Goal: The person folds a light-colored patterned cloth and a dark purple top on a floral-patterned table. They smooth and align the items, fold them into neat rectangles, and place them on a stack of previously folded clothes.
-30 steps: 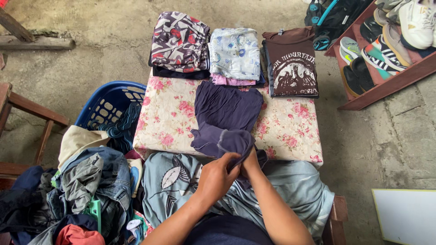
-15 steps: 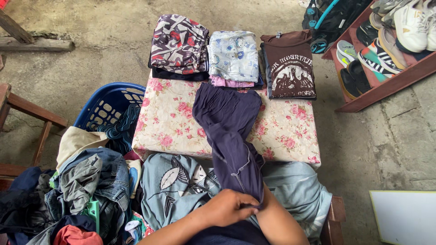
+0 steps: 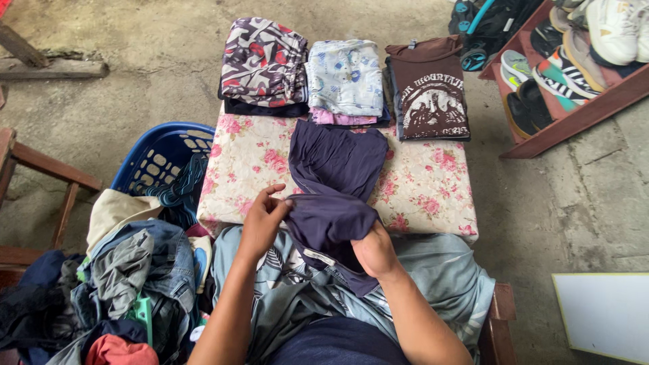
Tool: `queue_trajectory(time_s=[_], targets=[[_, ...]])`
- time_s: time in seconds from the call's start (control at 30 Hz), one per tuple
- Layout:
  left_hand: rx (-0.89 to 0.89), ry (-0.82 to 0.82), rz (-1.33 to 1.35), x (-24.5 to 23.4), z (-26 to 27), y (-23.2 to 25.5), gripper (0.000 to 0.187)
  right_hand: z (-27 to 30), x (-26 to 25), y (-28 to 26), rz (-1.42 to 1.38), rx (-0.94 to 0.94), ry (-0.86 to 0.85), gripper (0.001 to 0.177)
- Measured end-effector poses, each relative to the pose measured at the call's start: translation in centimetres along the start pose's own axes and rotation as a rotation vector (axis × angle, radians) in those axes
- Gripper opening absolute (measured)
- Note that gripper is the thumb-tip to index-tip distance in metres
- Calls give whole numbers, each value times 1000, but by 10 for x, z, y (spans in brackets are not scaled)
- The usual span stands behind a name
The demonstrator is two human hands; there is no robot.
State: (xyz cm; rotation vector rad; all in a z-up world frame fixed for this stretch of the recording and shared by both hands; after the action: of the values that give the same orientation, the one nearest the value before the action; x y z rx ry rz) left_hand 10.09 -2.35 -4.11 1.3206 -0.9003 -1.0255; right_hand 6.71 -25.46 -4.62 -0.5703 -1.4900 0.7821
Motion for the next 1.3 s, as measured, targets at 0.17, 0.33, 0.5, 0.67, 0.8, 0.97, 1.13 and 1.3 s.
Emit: queue_trajectory(time_s=[0.17, 0.33, 0.5, 0.67, 0.8, 0.97, 1.13, 1.3], targets=[[43, 68, 61, 34, 74, -11, 80, -16, 32, -35, -110, -31, 111, 37], [451, 93, -123, 66, 93, -11, 83, -4, 55, -26, -150, 39, 81, 38], [-54, 210, -388, 6, 28, -75, 67, -1, 0, -69, 338, 99, 195, 40], [-52, 259, -161, -53, -7, -77, 40, -6, -59, -166, 131, -74, 256, 31], [-317, 72, 557, -36, -8, -76, 36, -14, -92, -176, 42, -43, 367, 33], [-460, -207, 513, -28, 6, -49, 36, -17, -142, -177, 73, 21, 428, 33], [-553, -441, 525, -4, 38, -31, 44, -14, -176, -179, -120, -102, 456, 29], [-501, -303, 591, 14, 35, -24, 39, -1, -162, -153, 382, -151, 620, 35]])
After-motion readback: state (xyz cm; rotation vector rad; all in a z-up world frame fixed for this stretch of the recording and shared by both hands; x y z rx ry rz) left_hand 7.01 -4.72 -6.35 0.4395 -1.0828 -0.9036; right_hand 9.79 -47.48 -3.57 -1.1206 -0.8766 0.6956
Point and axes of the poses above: each hand's wrist, its own z-axis away from the middle knuckle, its own x-axis out of the palm, y = z × x, the point moved 8 cm from there along -z, towards the middle knuckle, and after that the axes turned 13 degrees about y, right-handed, at the moved point
